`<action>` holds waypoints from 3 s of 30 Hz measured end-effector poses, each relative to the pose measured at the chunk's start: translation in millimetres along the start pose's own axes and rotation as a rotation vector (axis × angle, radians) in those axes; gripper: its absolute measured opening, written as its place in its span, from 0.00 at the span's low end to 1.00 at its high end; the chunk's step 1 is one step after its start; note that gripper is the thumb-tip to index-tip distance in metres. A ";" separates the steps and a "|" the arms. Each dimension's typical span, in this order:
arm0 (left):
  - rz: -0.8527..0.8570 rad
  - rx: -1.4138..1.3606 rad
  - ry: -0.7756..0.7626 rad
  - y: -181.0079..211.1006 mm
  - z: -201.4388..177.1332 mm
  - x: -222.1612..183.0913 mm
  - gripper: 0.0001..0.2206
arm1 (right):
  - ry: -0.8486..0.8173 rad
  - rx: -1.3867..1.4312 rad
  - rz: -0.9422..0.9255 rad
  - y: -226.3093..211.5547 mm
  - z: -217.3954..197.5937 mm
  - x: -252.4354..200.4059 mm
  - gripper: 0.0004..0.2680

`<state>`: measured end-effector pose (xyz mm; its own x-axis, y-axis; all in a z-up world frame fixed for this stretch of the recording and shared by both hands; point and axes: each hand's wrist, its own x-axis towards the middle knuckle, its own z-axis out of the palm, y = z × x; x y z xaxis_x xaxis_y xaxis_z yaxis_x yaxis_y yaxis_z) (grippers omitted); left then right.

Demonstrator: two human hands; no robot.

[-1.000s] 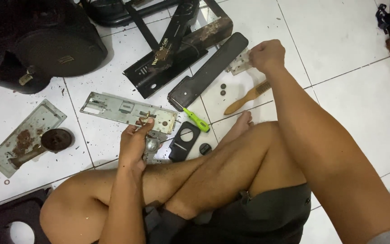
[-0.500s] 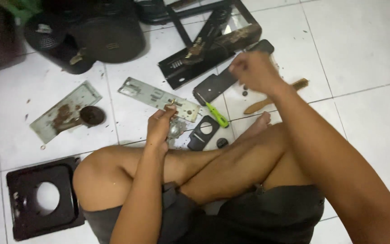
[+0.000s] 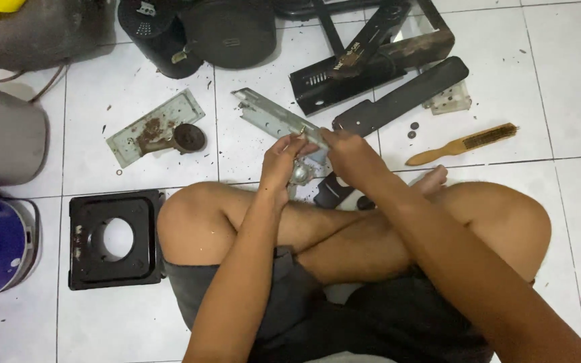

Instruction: Disassembling a metal stove valve component using a small screwdriver while sitting on the floor.

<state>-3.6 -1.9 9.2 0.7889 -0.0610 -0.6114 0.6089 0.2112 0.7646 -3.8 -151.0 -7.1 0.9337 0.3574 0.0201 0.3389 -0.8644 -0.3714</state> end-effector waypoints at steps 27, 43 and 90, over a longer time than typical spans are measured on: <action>-0.060 -0.714 -0.106 -18.0 -20.8 36.9 0.11 | -0.110 0.019 0.591 50.8 -40.5 -12.3 0.08; 0.064 -0.497 -0.268 -5.1 -11.5 12.2 0.15 | -0.396 -0.199 0.529 36.6 -9.4 -2.2 0.09; 0.108 -0.260 -0.175 -5.6 1.2 12.4 0.21 | -0.021 1.227 0.736 -15.8 -39.7 -11.2 0.09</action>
<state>2.8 -5.0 -2.5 0.8638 -0.1869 -0.4678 0.4971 0.4663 0.7317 -15.0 -155.4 35.3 0.8445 -0.0157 -0.5353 -0.5355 -0.0089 -0.8445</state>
